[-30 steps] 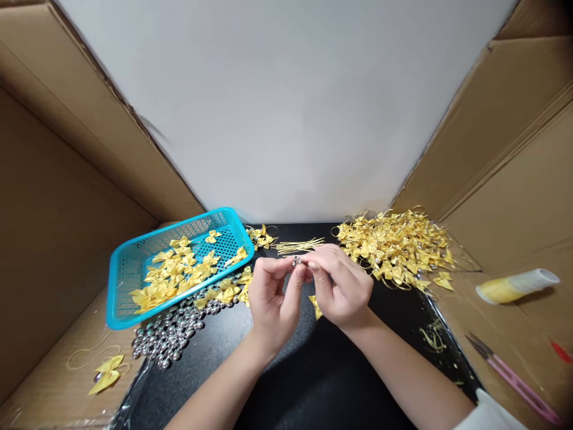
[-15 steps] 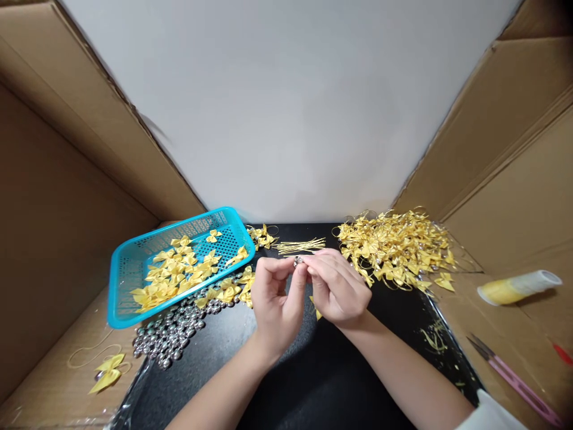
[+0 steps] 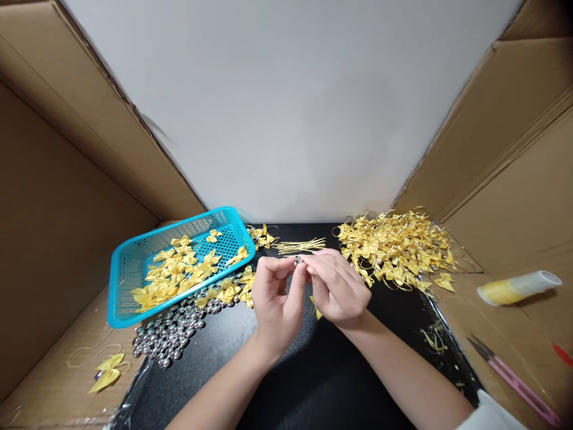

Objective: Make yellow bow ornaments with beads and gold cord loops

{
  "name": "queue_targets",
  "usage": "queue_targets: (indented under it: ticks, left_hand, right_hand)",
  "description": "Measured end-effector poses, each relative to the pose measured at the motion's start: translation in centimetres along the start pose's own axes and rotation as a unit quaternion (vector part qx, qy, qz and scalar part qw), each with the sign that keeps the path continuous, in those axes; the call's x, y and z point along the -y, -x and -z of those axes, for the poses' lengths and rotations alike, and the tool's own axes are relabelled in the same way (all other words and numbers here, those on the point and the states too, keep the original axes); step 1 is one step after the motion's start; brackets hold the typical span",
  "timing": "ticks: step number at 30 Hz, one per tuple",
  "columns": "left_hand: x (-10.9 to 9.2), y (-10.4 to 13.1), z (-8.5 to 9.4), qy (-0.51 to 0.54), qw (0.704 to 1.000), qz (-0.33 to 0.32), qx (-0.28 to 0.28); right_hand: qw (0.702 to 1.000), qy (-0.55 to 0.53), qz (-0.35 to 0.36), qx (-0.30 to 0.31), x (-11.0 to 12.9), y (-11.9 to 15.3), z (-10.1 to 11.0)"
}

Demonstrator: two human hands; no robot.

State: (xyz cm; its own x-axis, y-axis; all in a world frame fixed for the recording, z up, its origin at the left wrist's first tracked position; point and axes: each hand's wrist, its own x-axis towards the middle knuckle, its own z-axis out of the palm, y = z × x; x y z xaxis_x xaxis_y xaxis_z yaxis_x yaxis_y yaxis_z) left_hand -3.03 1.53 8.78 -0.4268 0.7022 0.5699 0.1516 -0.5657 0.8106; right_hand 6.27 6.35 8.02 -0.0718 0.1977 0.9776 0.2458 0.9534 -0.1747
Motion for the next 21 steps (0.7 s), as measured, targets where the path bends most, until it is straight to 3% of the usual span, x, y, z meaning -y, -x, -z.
queue_targets:
  ticks: [11, 21]
  left_hand:
    - [0.3, 0.2, 0.1, -0.006, 1.0, 0.004, 0.002]
    - [-0.3, 0.0, 0.0, 0.049, 0.998, 0.039, 0.03]
  right_hand:
    - [1.0, -0.016, -0.015, -0.015, 0.0, 0.3, -0.5]
    - [0.974, -0.086, -0.21, 0.002, 0.9, -0.6, 0.2]
